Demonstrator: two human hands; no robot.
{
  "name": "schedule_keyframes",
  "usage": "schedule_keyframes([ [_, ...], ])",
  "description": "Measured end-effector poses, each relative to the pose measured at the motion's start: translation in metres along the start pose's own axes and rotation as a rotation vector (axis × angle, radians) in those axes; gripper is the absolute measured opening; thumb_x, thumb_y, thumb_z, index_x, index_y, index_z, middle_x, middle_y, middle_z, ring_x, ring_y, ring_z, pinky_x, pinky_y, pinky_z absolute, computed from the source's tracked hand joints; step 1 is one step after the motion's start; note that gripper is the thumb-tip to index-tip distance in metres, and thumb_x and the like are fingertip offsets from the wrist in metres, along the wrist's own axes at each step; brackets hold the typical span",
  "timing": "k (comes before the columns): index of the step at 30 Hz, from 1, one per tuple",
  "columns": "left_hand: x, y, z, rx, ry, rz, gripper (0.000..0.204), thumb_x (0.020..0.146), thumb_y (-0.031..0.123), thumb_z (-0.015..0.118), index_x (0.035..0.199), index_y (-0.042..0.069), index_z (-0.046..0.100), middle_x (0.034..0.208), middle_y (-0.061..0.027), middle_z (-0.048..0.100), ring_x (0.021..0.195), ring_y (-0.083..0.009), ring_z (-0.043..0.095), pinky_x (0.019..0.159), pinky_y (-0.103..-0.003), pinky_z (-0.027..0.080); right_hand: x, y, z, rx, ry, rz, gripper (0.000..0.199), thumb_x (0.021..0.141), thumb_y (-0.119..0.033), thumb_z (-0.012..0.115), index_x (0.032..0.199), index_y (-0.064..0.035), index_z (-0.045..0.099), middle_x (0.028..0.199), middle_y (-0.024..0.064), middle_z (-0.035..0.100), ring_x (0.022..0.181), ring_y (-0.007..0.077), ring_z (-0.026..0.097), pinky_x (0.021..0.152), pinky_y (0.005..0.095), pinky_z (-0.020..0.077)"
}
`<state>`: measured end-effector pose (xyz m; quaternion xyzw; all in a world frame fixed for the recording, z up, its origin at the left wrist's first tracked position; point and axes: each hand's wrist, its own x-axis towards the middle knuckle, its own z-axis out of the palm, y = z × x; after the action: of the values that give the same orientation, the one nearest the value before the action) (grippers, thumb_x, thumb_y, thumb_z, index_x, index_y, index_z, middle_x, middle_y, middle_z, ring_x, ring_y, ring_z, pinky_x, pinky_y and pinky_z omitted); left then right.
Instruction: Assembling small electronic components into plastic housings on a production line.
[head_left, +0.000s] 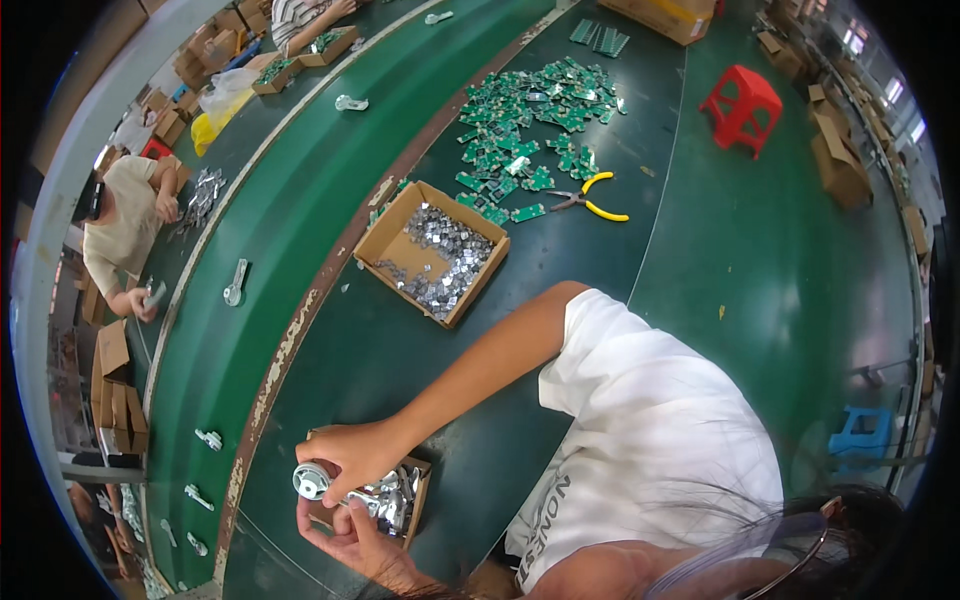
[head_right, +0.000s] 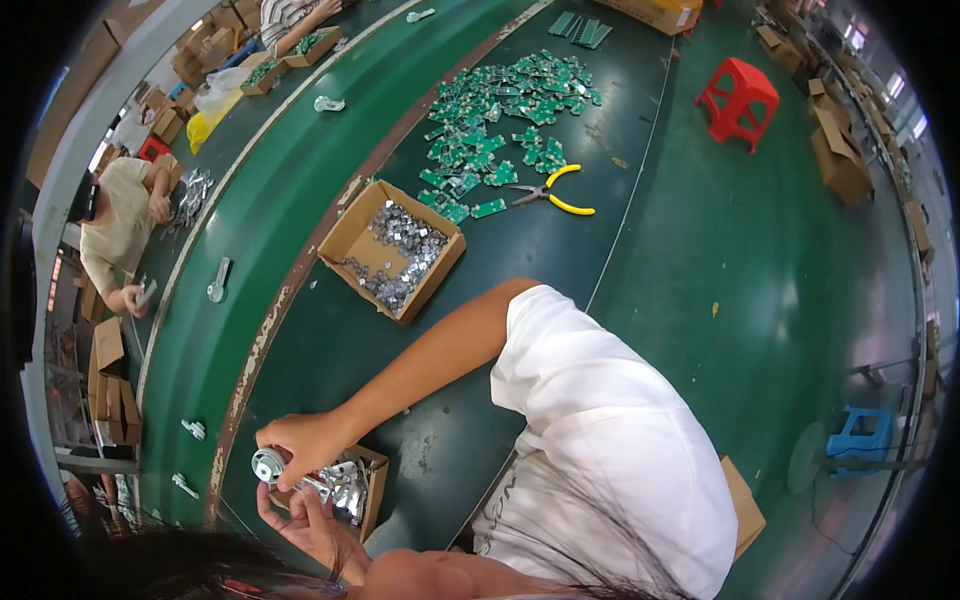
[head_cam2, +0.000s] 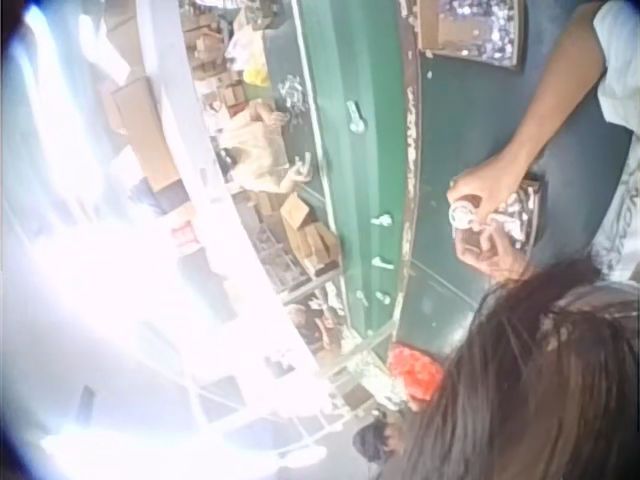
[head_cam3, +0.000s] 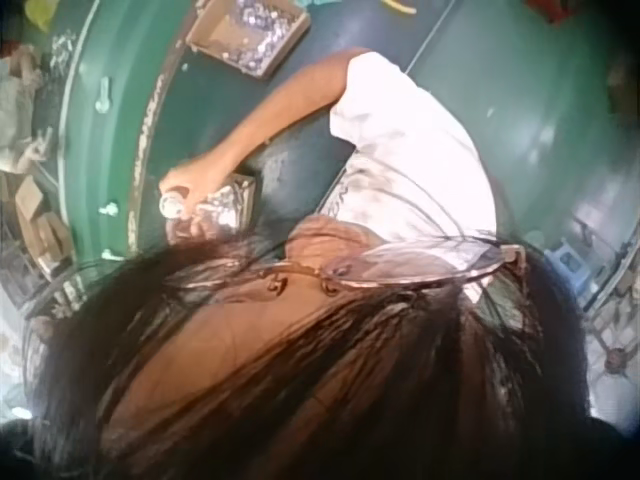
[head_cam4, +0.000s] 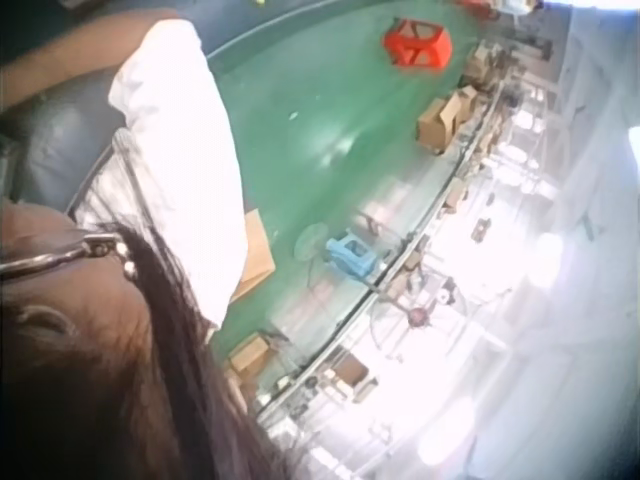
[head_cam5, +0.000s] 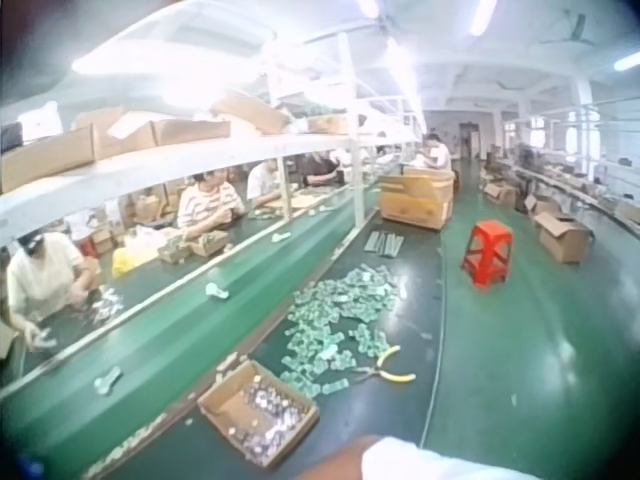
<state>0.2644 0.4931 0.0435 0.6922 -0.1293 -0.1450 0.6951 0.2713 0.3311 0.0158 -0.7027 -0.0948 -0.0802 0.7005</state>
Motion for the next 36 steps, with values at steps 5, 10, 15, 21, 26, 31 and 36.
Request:
schedule_keyframes([
  [5,-0.003,-0.003,-0.019,-0.052,-0.032,-0.262,0.034,0.089,0.013,0.061,0.12,0.007,0.047,0.103,-0.0064,0.059,0.087,-0.0113,0.057,0.072,-0.022,0.05,-0.006,-0.022,0.006,0.041,0.114,0.014,0.038,0.073,-0.026,0.073,0.094,-0.0035,0.05,0.083,0.0105,0.052,0.085,0.0223,0.047,0.072,0.0352,0.0394],
  [10,-0.021,-0.009,-0.02,-0.219,-0.091,-0.163,0.038,0.086,0.008,0.061,0.119,-0.004,0.048,0.107,-0.0101,0.056,0.088,-0.0162,0.057,0.078,-0.028,0.05,-0.001,-0.01,0.017,0.078,0.088,-0.035,0.036,0.077,-0.023,0.073,0.096,-0.0024,0.05,0.081,0.0063,0.052,0.074,0.013,0.052,0.061,0.0285,0.0431],
  [15,-0.028,0.004,-0.003,-0.277,-0.117,-0.234,0.021,0.088,0.004,0.056,0.107,-0.005,0.056,0.088,-0.0096,0.064,0.076,-0.0165,0.062,0.07,-0.03,0.052,-0.017,-0.021,0.009,0.132,0.073,0.017,0.042,0.078,-0.013,0.073,0.11,-0.0043,0.047,0.092,0.0031,0.053,0.081,0.0083,0.052,0.066,0.025,0.0471],
  [21,-0.033,0.011,-0.016,-0.278,-0.155,-0.253,0.014,0.089,0.012,0.061,0.091,-0.001,0.058,0.077,-0.0079,0.064,0.068,-0.0117,0.058,0.063,-0.025,0.047,-0.003,-0.043,0.014,0.125,-0.163,0.143,0.042,0.083,-0.002,0.065,0.12,-0.0028,0.045,0.098,0.0044,0.057,0.089,0.0087,0.057,0.073,0.0241,0.0501],
  [26,-0.008,0.011,-0.045,-0.216,-0.269,-0.096,0.064,0.087,0.018,0.064,0.139,0.002,0.031,0.121,-0.0149,0.053,0.075,-0.0123,0.061,0.057,-0.021,0.048,0.1,-0.016,-0.018,-0.018,-0.188,0.245,0.038,0.083,-0.01,0.068,0.116,-0.0048,0.05,0.086,0.0048,0.062,0.073,0.0109,0.062,0.058,0.0242,0.0503],
  [31,0.038,-0.001,-0.081,0.302,0.078,0.105,0.027,0.089,0.007,0.058,0.115,0.0,0.059,0.083,-0.0068,0.065,0.065,-0.0065,0.057,0.055,-0.02,0.048,0.257,0.116,-0.146,-0.888,0.444,0.198,0.048,0.073,-0.021,0.075,0.112,-0.0036,0.054,0.085,0.0104,0.068,0.062,0.0271,0.066,0.06,0.0353,0.0538],
  [36,0.083,-0.025,-0.107,0.305,0.187,0.156,0.017,0.09,0.009,0.057,0.103,0.0,0.063,0.077,-0.0058,0.065,0.061,-0.007,0.056,0.053,-0.022,0.047,0.287,0.134,-0.18,-1.174,0.484,0.31,0.077,0.076,-0.038,0.067,0.141,-0.0133,0.033,0.126,0.0235,0.051,0.129,0.0447,0.029,0.099,0.0505,0.0376],
])
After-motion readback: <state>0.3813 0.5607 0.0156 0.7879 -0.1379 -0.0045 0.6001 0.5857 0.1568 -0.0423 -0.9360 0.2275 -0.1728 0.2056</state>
